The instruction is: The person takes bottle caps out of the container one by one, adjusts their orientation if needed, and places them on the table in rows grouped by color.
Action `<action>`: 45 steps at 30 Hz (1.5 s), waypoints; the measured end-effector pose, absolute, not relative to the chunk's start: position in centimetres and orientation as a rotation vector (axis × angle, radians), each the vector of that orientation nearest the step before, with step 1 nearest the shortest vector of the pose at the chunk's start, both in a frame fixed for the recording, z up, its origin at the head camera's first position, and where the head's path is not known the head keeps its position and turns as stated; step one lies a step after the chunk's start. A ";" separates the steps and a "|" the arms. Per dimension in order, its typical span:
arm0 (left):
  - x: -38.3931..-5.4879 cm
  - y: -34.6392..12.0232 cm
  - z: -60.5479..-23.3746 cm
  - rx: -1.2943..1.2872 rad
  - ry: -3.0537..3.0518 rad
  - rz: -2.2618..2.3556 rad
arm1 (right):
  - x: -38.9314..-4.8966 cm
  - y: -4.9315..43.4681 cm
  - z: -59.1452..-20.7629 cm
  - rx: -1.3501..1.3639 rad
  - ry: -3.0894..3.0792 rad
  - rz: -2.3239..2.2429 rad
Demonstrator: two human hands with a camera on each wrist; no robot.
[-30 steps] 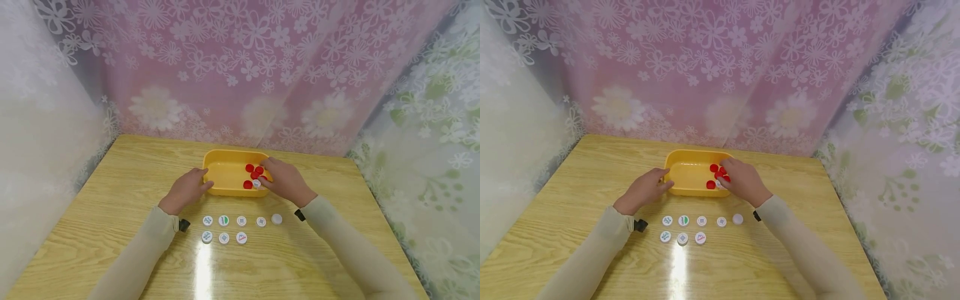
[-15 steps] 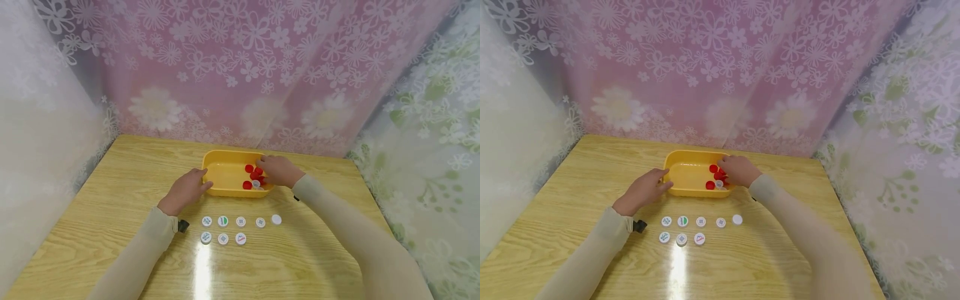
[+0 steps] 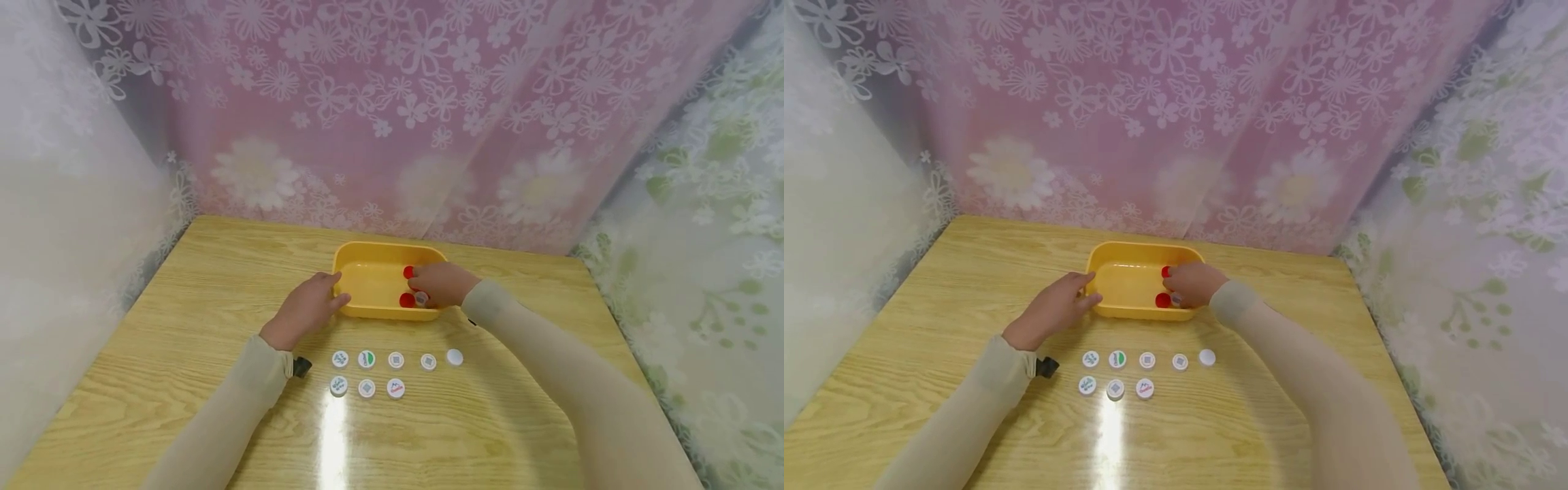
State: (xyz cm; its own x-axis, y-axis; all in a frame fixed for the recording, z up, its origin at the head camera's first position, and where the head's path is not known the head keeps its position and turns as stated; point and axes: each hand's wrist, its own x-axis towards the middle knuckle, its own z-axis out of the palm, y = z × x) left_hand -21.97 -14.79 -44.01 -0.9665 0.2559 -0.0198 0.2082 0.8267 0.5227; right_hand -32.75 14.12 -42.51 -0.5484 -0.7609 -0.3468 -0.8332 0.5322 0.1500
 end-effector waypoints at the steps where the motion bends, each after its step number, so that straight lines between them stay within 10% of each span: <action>1: -21.9 -14.7 -44.0 0.367 2.918 0.818 | -32.7 14.2 -42.7 -1.345 2.537 0.438; 45: -22.0 -14.9 -44.2 0.393 2.940 0.765 | -32.1 13.6 -44.1 -1.238 2.684 0.242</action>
